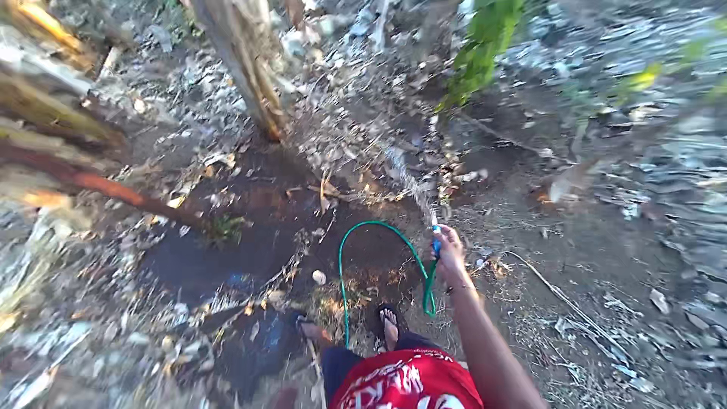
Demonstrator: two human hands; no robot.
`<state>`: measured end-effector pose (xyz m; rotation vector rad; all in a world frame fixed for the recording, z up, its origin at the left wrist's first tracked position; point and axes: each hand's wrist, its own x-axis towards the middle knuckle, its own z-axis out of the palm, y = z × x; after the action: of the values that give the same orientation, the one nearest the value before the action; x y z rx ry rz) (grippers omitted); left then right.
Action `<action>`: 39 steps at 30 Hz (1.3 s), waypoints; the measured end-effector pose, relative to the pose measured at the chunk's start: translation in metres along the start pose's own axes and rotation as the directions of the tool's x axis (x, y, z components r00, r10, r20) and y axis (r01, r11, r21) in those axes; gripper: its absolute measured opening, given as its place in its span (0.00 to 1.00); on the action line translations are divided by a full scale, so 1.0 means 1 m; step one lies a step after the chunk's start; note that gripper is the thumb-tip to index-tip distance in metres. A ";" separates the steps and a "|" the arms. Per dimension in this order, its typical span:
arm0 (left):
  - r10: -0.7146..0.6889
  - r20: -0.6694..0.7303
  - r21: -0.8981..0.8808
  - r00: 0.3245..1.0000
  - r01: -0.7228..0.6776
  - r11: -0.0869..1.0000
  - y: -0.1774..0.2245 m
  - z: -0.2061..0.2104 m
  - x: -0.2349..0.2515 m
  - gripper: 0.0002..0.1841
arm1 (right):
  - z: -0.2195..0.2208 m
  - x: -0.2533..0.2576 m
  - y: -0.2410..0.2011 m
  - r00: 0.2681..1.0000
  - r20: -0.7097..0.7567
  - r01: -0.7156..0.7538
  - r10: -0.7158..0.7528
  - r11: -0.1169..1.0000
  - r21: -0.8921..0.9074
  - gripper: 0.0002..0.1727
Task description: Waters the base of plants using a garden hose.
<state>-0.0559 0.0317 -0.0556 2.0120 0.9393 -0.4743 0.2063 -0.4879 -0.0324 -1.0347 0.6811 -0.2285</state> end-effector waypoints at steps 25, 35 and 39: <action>-0.036 -0.131 -0.032 0.991 0.032 0.999 0.004 -0.002 -0.020 0.11 | -0.108 -0.004 0.026 0.973 -0.227 0.068 -0.047 0.994 0.086 0.09; -0.041 -0.116 -0.078 0.992 0.032 0.996 -0.007 0.007 -0.024 0.11 | -0.125 0.004 -0.004 0.959 -0.255 0.158 -0.126 0.982 0.106 0.09; -0.079 -0.096 -0.052 0.992 0.075 0.996 -0.011 0.008 -0.027 0.11 | -0.130 0.007 -0.017 0.964 -0.223 0.181 -0.148 0.974 0.139 0.10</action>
<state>-0.0821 0.0172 -0.0491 1.9755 1.0818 -0.3937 0.1340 -0.5927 -0.0637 -0.9223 0.7558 -0.5362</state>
